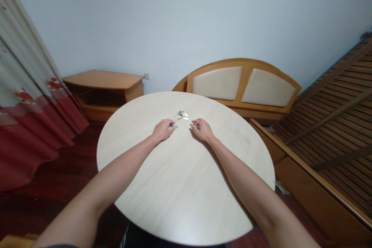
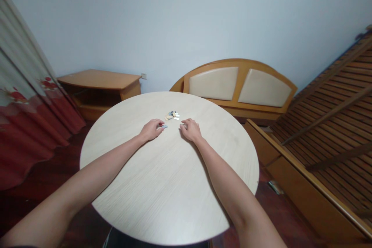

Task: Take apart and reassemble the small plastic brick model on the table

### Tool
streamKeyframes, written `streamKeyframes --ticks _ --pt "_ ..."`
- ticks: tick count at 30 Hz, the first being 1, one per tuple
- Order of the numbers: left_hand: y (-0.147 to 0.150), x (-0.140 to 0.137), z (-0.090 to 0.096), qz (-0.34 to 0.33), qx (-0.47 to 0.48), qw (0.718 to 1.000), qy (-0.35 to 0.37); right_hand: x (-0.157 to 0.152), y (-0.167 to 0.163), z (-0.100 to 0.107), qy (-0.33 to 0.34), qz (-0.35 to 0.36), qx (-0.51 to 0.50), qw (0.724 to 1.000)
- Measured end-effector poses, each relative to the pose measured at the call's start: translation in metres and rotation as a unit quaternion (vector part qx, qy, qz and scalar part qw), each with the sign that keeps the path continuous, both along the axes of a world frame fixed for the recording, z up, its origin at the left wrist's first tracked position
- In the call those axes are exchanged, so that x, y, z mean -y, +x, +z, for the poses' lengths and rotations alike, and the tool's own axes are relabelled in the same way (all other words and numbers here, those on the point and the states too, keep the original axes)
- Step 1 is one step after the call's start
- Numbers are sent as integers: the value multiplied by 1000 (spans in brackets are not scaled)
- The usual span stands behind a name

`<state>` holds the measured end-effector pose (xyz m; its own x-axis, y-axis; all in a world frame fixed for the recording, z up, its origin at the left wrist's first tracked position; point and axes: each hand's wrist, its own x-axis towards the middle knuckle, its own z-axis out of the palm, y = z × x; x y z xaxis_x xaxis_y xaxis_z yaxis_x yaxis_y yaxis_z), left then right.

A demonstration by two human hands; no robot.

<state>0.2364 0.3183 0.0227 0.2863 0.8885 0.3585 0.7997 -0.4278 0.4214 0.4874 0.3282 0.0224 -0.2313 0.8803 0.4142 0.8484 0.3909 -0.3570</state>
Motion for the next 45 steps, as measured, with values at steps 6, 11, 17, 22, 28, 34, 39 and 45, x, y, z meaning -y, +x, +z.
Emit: streamKeyframes --ticks 6,11,17,22,28,34,39,45 --pt "0 2 2 9 24 1000 0 -31 -32 24 -33 -66 67 995" --pt "-4 5 5 12 38 999 -3 -63 -60 35 -80 -130 100 983" --pt "-6 4 9 17 38 999 -19 -77 -77 31 -117 -162 124 972" --pt "-5 3 9 15 42 999 -22 -66 -70 38 -66 -144 97 983" --pt "-3 2 6 -29 63 998 1 -12 -53 31 14 -27 40 999" --pt "4 8 8 -124 67 989 46 34 -47 12 64 86 65 992" --pt "6 11 9 -127 83 986 75 33 -48 12 79 107 34 991" --pt "1 4 3 -123 95 983 100 29 -45 7 90 132 -8 987"
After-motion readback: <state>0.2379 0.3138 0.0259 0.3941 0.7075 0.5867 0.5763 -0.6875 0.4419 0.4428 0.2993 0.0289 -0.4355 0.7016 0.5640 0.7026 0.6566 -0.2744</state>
